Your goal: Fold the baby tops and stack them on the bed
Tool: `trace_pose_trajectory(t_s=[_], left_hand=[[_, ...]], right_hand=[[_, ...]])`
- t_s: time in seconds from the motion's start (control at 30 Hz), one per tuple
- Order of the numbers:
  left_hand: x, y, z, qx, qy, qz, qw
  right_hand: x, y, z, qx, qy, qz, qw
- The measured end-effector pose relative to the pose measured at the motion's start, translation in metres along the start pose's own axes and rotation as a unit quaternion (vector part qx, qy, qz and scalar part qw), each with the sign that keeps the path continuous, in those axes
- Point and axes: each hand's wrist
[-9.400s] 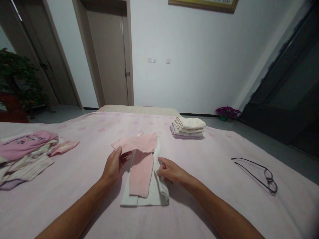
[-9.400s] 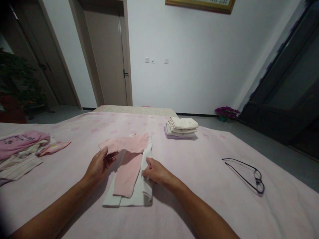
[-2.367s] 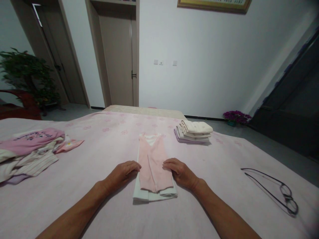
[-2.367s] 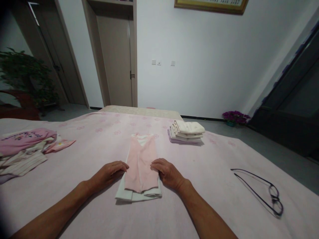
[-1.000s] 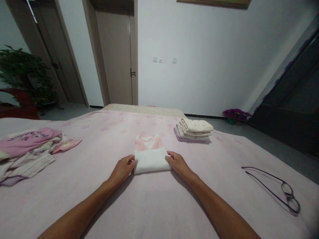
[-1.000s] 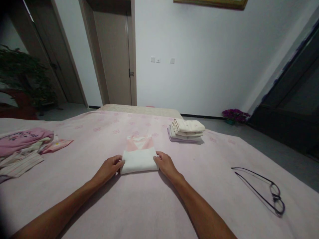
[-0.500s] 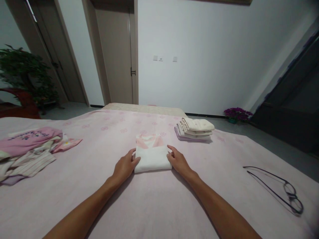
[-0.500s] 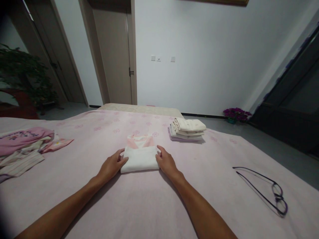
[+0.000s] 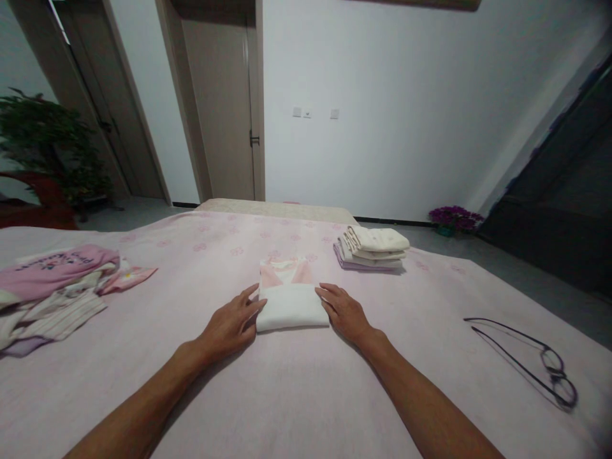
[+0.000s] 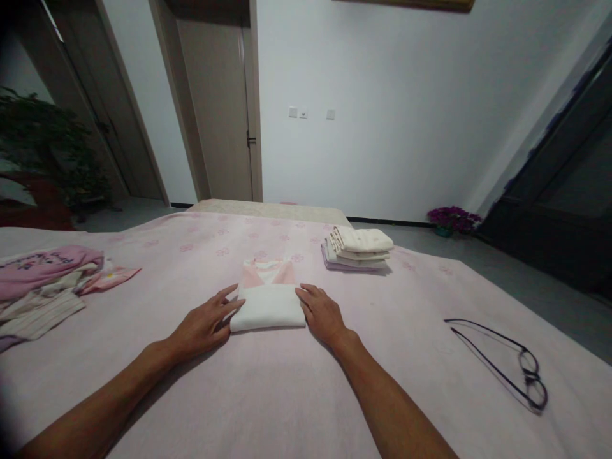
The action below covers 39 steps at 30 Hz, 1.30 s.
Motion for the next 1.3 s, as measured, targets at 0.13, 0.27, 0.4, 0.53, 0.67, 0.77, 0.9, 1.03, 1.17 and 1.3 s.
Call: trace_pose_trajectory(t_s=[0.13,0.27,0.4,0.53,0.67,0.77,0.9,1.03,1.17,1.3], left_hand=[[-0.006,-0.014,-0.004,0.017,-0.057,0.063,0.996],[-0.004,-0.016,0.001,0.047,-0.038,0.089,0.994],[0.004,-0.006,0.010,0.068,0.013,0.105,0.992],[0.011,-0.004,0.012,0.036,0.027,0.109,0.993],[0.010,-0.001,0.007,-0.032,0.050,0.078,0.995],[0.004,0.009,0.003,-0.096,0.076,0.015,0.992],[-0.001,0.019,0.003,-0.175,0.094,-0.088,0.976],[0.000,0.019,0.007,-0.210,0.131,-0.128,0.960],[0.000,0.018,0.004,-0.246,0.135,-0.135,0.950],[-0.002,0.021,-0.004,-0.287,0.026,-0.077,0.954]], right_hand=[[-0.002,0.002,-0.003,-0.029,-0.034,-0.037,0.998],[-0.003,0.002,-0.006,-0.046,-0.046,-0.048,0.997],[-0.004,0.002,-0.005,-0.057,-0.054,-0.045,0.996],[-0.004,0.004,-0.007,-0.047,-0.069,-0.041,0.996],[-0.007,0.002,-0.014,-0.015,-0.080,-0.055,0.995],[-0.009,-0.004,-0.017,0.034,-0.078,-0.078,0.993],[-0.007,-0.013,-0.009,0.101,-0.040,-0.078,0.991],[0.002,-0.017,0.004,0.167,0.021,-0.064,0.984],[0.007,-0.020,0.005,0.216,0.031,-0.040,0.975],[0.003,-0.020,0.000,0.238,0.008,-0.016,0.971]])
Point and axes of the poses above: each hand's wrist, its own x-axis towards the middle knuckle, its own z-axis out of the palm, y = z × x, and after that the axes turned 7 degrees about -x, right-handed
